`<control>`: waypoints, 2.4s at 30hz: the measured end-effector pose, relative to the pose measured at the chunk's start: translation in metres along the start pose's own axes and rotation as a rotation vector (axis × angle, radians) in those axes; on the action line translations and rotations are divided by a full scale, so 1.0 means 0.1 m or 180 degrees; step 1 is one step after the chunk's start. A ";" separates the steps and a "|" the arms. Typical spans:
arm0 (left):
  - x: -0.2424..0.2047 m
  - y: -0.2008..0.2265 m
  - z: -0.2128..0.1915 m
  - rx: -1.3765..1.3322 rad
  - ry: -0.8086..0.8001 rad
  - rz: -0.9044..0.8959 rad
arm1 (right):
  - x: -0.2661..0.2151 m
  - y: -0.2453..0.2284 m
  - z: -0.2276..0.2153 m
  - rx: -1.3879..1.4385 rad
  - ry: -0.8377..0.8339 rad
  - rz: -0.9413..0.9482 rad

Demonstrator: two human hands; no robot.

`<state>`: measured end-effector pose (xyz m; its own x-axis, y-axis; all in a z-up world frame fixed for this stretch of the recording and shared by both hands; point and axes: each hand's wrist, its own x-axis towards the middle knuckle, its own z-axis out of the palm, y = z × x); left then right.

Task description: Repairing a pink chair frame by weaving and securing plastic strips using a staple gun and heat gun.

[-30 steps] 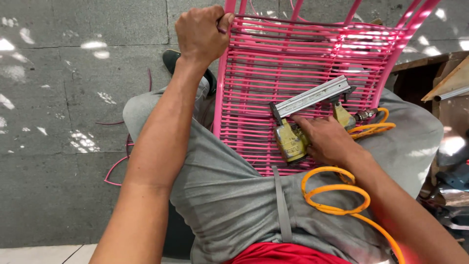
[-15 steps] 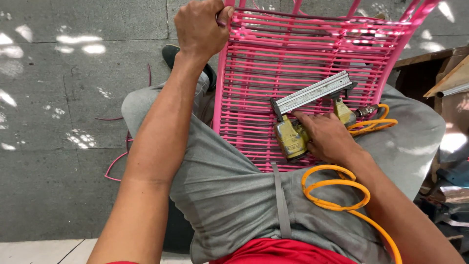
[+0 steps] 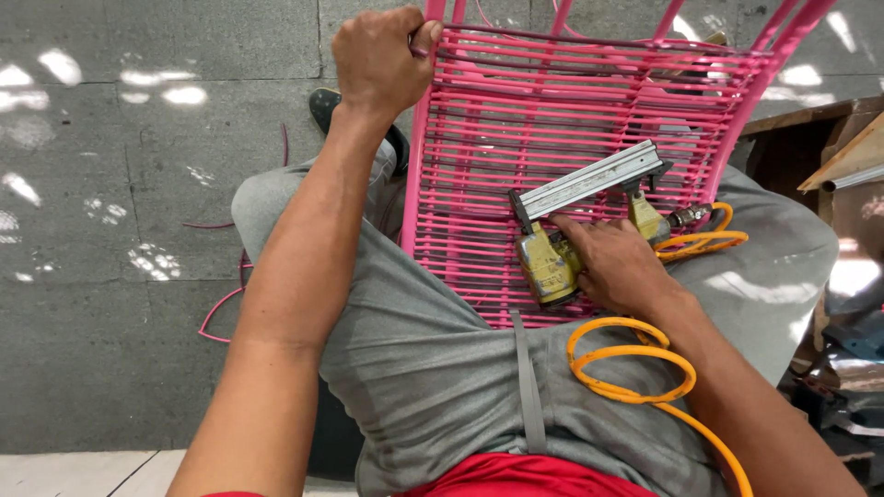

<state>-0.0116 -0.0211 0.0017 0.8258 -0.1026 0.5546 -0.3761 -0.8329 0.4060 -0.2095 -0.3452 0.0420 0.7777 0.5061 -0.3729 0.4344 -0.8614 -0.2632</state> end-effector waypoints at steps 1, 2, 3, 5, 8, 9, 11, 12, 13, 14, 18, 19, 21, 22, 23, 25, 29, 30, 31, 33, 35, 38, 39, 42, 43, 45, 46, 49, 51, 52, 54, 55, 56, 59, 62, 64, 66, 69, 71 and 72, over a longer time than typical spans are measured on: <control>-0.01 0.01 -0.02 -0.0002 -0.0004 0.0002 | 0.00 -0.01 0.00 0.0003 -0.0001 0.0004; 0.00 0.02 -0.03 0.0036 0.0023 0.0035 | 0.00 -0.01 0.00 0.0001 -0.0011 0.0016; 0.01 0.03 -0.04 0.0075 0.0050 0.0067 | 0.00 -0.01 -0.01 -0.0002 -0.0021 0.0028; 0.00 0.06 -0.04 0.0004 -0.0008 -0.0028 | -0.02 -0.01 0.00 0.0010 -0.0016 0.0034; 0.02 0.08 -0.07 -0.0095 -0.0054 -0.0134 | -0.01 0.00 0.00 0.0016 0.0027 0.0012; 0.02 0.09 -0.08 -0.0140 -0.0079 -0.0145 | -0.02 0.01 0.00 0.0034 0.0042 0.0008; 0.01 0.09 -0.09 -0.0068 -0.0043 -0.0128 | -0.02 0.01 0.02 0.0062 0.0083 -0.0023; 0.02 0.10 -0.08 -0.0018 -0.0024 -0.0113 | -0.03 0.02 0.02 0.0096 0.0107 -0.0032; 0.03 0.09 -0.09 -0.0017 -0.0003 -0.0096 | -0.02 0.02 0.02 0.0084 0.0131 -0.0031; 0.02 0.09 -0.09 0.0025 -0.0062 -0.0130 | -0.02 0.02 0.02 0.0095 0.0127 -0.0048; 0.02 0.12 -0.12 0.0084 -0.0229 -0.0186 | -0.01 0.05 0.07 0.0105 0.0080 -0.0013; 0.04 0.12 -0.12 0.0046 -0.0208 -0.0147 | -0.01 0.06 0.04 0.0083 0.0110 0.0031; 0.01 0.11 -0.12 0.0087 -0.0207 -0.0190 | -0.03 0.04 0.02 0.0172 0.0079 0.0014; 0.02 0.12 -0.12 0.0087 -0.0208 -0.0186 | -0.03 0.06 0.04 0.0173 0.0082 0.0016; 0.03 0.13 -0.13 0.0023 -0.0262 -0.0222 | -0.03 0.07 0.06 0.0196 0.0136 -0.0033; 0.02 0.12 -0.17 -0.0012 -0.0315 -0.0285 | -0.03 0.05 0.07 0.0224 0.0178 -0.0119; -0.01 0.09 -0.14 0.0056 -0.0347 -0.0298 | -0.05 0.03 0.02 0.0228 0.0183 -0.0160; 0.01 0.08 -0.11 0.0106 -0.0316 -0.0188 | -0.04 0.03 0.01 0.0254 0.0179 -0.0131; 0.00 0.07 -0.10 0.0127 -0.0297 -0.0202 | -0.05 0.04 0.00 0.0244 0.0182 -0.0161; -0.02 0.04 -0.07 0.0146 -0.0267 -0.0141 | -0.06 0.07 0.01 0.0371 0.0216 -0.0174; 0.01 0.06 -0.08 0.0110 -0.0230 -0.0137 | -0.05 0.09 -0.01 0.0414 0.0221 -0.0206; 0.00 0.08 -0.11 0.0009 -0.0267 -0.0174 | -0.05 0.08 -0.04 0.0466 0.0179 -0.0228; 0.00 0.08 -0.11 -0.0047 -0.0319 -0.0205 | -0.04 0.08 -0.06 0.0462 0.0157 -0.0226; -0.01 0.06 -0.10 0.0072 -0.0358 -0.0178 | -0.04 0.07 -0.07 0.0491 0.0057 -0.0185; -0.02 0.07 -0.09 0.0084 -0.0378 -0.0192 | -0.06 0.07 -0.07 0.0510 0.0040 -0.0195; 0.00 0.06 -0.10 0.0104 -0.0154 -0.0017 | -0.04 0.07 -0.08 0.0481 0.0016 -0.0164; 0.00 0.05 -0.09 0.0131 -0.0160 -0.0040 | -0.04 0.06 -0.07 0.0490 0.0001 -0.0195; -0.01 0.05 -0.09 0.0145 -0.0111 -0.0062 | -0.03 0.06 -0.06 0.0433 -0.0017 -0.0171; 0.01 0.08 -0.09 -0.0146 -0.0114 -0.0062 | -0.02 0.07 -0.05 0.0365 0.0007 -0.0111; 0.02 0.07 -0.09 -0.0152 -0.0116 -0.0086 | -0.02 0.07 -0.05 0.0357 -0.0016 -0.0114; 0.00 0.06 -0.07 0.0063 -0.0111 -0.0119 | -0.02 0.06 -0.05 0.0333 0.0011 -0.0113; -0.03 0.07 -0.06 0.0057 -0.0116 -0.0154 | -0.04 0.06 -0.03 0.0324 -0.0023 -0.0121; -0.01 0.06 -0.06 -0.0005 -0.0104 -0.0107 | -0.02 0.06 -0.03 0.0320 0.0006 -0.0116; 0.01 0.08 -0.09 -0.0077 -0.0088 -0.0105 | -0.03 0.07 -0.01 0.0308 0.0051 -0.0120; 0.02 0.07 -0.07 -0.0085 -0.0059 -0.0098 | -0.03 0.06 -0.02 0.0294 0.0097 -0.0129; 0.00 0.05 -0.06 -0.0085 -0.0039 -0.0075 | -0.03 0.06 -0.02 0.0283 0.0099 -0.0138; 0.00 0.05 -0.05 -0.0131 -0.0023 -0.0093 | -0.02 0.05 -0.02 0.0250 0.0053 -0.0105; -0.01 0.03 -0.01 -0.0165 -0.0285 -0.0226 | -0.02 0.04 -0.03 0.0202 -0.0015 -0.0047; -0.01 0.03 -0.01 -0.0125 -0.0244 -0.0189 | -0.02 0.04 -0.03 0.0197 -0.0037 -0.0033; -0.01 0.04 -0.01 -0.0093 -0.0204 -0.0137 | -0.03 0.04 -0.03 0.0193 -0.0049 -0.0005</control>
<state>-0.0144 -0.0236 0.0035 0.8663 -0.1025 0.4889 -0.3511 -0.8212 0.4499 -0.2083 -0.3501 0.0445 0.7698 0.5083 -0.3861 0.4068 -0.8568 -0.3170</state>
